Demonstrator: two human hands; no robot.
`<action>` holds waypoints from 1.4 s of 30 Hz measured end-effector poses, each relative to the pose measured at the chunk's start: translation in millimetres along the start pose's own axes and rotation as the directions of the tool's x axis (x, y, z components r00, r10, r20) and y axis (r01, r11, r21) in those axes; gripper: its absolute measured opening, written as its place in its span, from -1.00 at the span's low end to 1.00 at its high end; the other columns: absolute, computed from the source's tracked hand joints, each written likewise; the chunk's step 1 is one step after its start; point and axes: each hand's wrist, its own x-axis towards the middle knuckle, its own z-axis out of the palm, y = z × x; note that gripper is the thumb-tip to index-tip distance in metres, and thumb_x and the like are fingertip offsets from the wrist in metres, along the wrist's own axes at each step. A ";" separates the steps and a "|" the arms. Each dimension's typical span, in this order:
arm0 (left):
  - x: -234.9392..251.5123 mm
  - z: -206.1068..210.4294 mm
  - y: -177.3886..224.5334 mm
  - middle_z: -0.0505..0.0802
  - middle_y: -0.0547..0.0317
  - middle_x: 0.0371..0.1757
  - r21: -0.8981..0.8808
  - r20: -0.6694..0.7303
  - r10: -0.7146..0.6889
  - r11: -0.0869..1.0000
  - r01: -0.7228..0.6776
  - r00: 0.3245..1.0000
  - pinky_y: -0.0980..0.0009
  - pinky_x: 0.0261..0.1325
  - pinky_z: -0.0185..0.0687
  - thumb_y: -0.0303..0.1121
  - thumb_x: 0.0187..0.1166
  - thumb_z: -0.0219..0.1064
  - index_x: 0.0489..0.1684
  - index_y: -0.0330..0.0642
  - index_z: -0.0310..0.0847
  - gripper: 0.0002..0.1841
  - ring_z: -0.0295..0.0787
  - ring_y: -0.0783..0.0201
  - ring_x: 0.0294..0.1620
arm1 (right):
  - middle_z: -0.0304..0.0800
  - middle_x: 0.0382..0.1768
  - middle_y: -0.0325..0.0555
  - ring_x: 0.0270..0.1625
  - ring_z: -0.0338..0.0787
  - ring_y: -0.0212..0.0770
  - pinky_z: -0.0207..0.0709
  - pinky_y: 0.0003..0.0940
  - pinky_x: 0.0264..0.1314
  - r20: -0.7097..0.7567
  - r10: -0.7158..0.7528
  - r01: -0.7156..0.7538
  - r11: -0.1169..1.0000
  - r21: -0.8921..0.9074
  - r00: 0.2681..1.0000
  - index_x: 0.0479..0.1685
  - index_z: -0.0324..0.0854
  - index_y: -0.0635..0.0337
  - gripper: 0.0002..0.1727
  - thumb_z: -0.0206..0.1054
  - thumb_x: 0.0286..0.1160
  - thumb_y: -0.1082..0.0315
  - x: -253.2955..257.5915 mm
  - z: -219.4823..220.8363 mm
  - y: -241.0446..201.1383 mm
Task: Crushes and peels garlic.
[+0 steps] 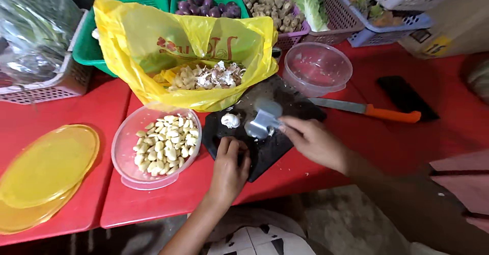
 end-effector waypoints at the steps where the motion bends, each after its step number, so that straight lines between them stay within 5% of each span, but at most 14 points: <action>1: 3.1 -3.0 2.7 0.76 -0.07 0.01 0.000 0.037 -0.024 1.000 0.024 0.999 0.49 0.01 0.78 -0.42 0.48 0.40 -0.06 -0.31 0.75 -0.81 0.80 0.31 -0.12 | 0.79 -0.28 0.00 -0.32 0.75 -0.12 0.66 -0.04 -0.17 -0.027 0.036 -0.033 0.995 0.093 0.999 0.43 0.65 0.11 -0.61 0.10 0.83 0.20 2.3 -4.7 7.6; 4: 17.7 -8.0 8.6 0.78 -0.12 0.09 0.085 0.129 -0.062 0.995 0.052 0.990 0.38 0.06 0.80 -0.36 0.56 0.39 0.15 -0.31 0.74 -0.71 0.83 0.21 -0.06 | 0.76 -0.37 -0.03 -0.41 0.71 -0.13 0.64 -0.03 -0.29 -0.243 0.041 -0.030 0.998 0.050 0.969 0.42 0.67 0.11 -0.62 0.12 0.81 0.22 5.7 -5.8 27.8; 6: 28.5 -5.4 8.5 0.81 -0.15 0.11 0.165 0.155 -0.039 0.986 0.013 0.987 0.20 0.16 0.76 -0.35 0.58 0.38 0.17 -0.32 0.75 -0.69 0.83 0.04 0.01 | 0.85 -0.26 0.16 -0.26 0.85 0.14 0.66 0.23 -0.19 -0.384 -0.037 -0.009 0.993 -0.118 0.922 0.28 0.72 0.19 -0.66 0.15 0.79 0.25 8.4 6.3 36.5; 9: 43.4 0.5 8.4 0.82 -0.21 0.20 0.240 0.231 -0.059 0.971 0.002 0.971 0.00 0.33 0.66 -0.25 0.60 0.40 0.27 -0.34 0.72 -0.60 0.78 -0.15 0.21 | 0.81 -0.13 0.27 -0.17 0.85 0.32 0.65 0.31 -0.22 -0.442 -0.088 -0.037 0.964 -0.265 0.893 0.31 0.74 0.15 -0.67 0.20 0.75 0.28 15.8 29.5 47.0; 13: 50.0 6.1 5.3 0.82 -0.17 0.22 0.257 0.279 -0.074 0.966 0.000 0.957 0.01 0.40 0.63 -0.25 0.60 0.40 0.31 -0.30 0.72 -0.60 0.73 -0.13 0.34 | 0.77 -0.03 0.24 0.08 0.76 0.34 0.64 0.25 -0.03 -0.428 -0.117 -0.020 0.953 -0.301 0.896 0.48 0.69 -0.11 -0.59 0.29 0.69 0.27 29.7 46.3 57.4; 17: 43.5 2.0 -5.5 0.86 -0.08 0.01 0.005 0.132 0.048 0.999 -0.050 0.990 0.32 0.11 0.80 -0.37 0.50 0.45 0.13 -0.33 0.78 -0.69 0.86 0.20 -0.05 | 0.75 0.01 0.22 0.13 0.72 0.32 0.59 0.26 0.12 -0.402 -0.130 0.044 0.975 -0.217 0.906 0.46 0.70 -0.09 -0.58 0.36 0.64 0.27 36.6 45.2 63.4; 20: 45.1 -10.2 -3.8 0.88 -0.01 0.00 -0.404 0.106 -0.007 0.913 0.050 0.994 0.44 0.09 0.86 -0.52 0.46 0.48 0.14 -0.43 0.70 -0.68 0.89 0.35 -0.08 | 0.74 0.20 0.22 0.32 0.64 0.38 0.48 0.41 0.26 -0.398 -0.144 0.068 0.977 -0.200 0.906 0.43 0.72 -0.05 -0.59 0.39 0.61 0.19 35.2 39.9 62.2; 22: 47.6 -16.3 -1.6 0.89 0.04 -0.06 -0.526 0.083 -0.015 0.848 0.056 0.996 0.45 0.06 0.86 -0.57 0.42 0.50 0.12 -0.46 0.68 -0.68 0.88 0.37 -0.11 | 0.72 0.25 0.25 0.38 0.61 0.38 0.47 0.38 0.36 -0.498 -0.194 0.117 0.976 -0.182 0.845 0.29 0.78 0.10 -0.64 0.37 0.60 0.21 29.8 37.6 50.4; 24: 51.3 -19.3 -1.7 0.88 0.10 -0.08 -0.578 0.060 0.015 0.816 0.023 0.998 0.47 0.04 0.83 -0.59 0.40 0.51 0.11 -0.46 0.66 -0.68 0.85 0.41 -0.13 | 0.76 0.16 0.19 0.26 0.71 0.14 0.59 0.07 0.30 -0.597 -0.195 0.218 0.975 -0.034 0.779 0.13 0.80 0.26 -0.67 0.33 0.62 0.22 24.0 35.5 21.5; 26: 54.3 -20.1 -0.8 0.88 0.12 -0.06 -0.633 0.056 0.042 0.774 0.003 0.998 0.44 0.08 0.83 -0.61 0.41 0.50 0.11 -0.46 0.65 -0.68 0.85 0.40 -0.10 | 0.78 0.13 0.03 0.06 0.81 -0.26 0.74 -0.34 0.10 -0.452 -0.095 0.258 0.913 0.315 0.887 0.30 0.70 0.31 -0.53 0.30 0.64 0.10 18.1 34.0 -9.5; 28: 56.1 -19.4 0.5 0.85 0.08 0.00 -0.654 0.039 0.055 0.757 -0.016 0.998 0.41 0.09 0.84 -0.62 0.43 0.48 0.09 -0.45 0.67 -0.71 0.84 0.35 -0.06 | 0.79 0.10 -0.07 -0.05 0.85 -0.36 0.79 -0.42 0.02 -0.171 -0.081 0.178 0.708 0.684 0.982 0.46 0.53 0.32 -0.44 0.40 0.58 0.15 22.9 34.0 -26.1; 30: 58.1 -20.7 1.9 0.80 0.01 0.06 -0.617 -0.003 0.041 0.786 -0.034 0.999 0.39 0.07 0.86 -0.60 0.42 0.49 0.06 -0.44 0.71 -0.73 0.83 0.29 -0.04 | 0.84 -0.11 -0.13 -0.23 0.86 -0.36 0.82 -0.44 -0.12 -0.087 -0.077 0.114 0.517 0.848 0.993 0.26 0.59 0.36 -0.64 0.40 0.55 0.40 32.3 34.9 -35.2; 34: 66.5 -35.1 7.3 0.85 0.04 -0.03 -0.526 -0.102 0.039 0.846 -0.088 0.994 0.38 0.05 0.85 -0.58 0.39 0.53 0.09 -0.43 0.69 -0.68 0.85 0.30 -0.10 | 0.82 -0.29 -0.23 -0.34 0.85 -0.39 0.82 -0.47 -0.20 -0.155 -0.084 0.176 0.475 0.862 0.984 -0.10 0.66 0.29 -0.92 0.34 0.53 0.53 49.7 27.9 -44.9; 42: 91.6 -69.8 14.3 0.86 0.08 -0.09 -0.403 -0.226 0.057 0.904 -0.147 0.973 0.40 0.00 0.86 -0.59 0.40 0.50 -0.03 -0.36 0.75 -0.78 0.85 0.33 -0.17 | 0.84 -0.30 -0.25 -0.33 0.84 -0.43 0.82 -0.49 -0.18 -0.350 -0.249 0.430 0.546 0.719 0.903 -0.14 0.71 0.27 -0.94 0.35 0.54 0.49 86.3 18.3 -73.3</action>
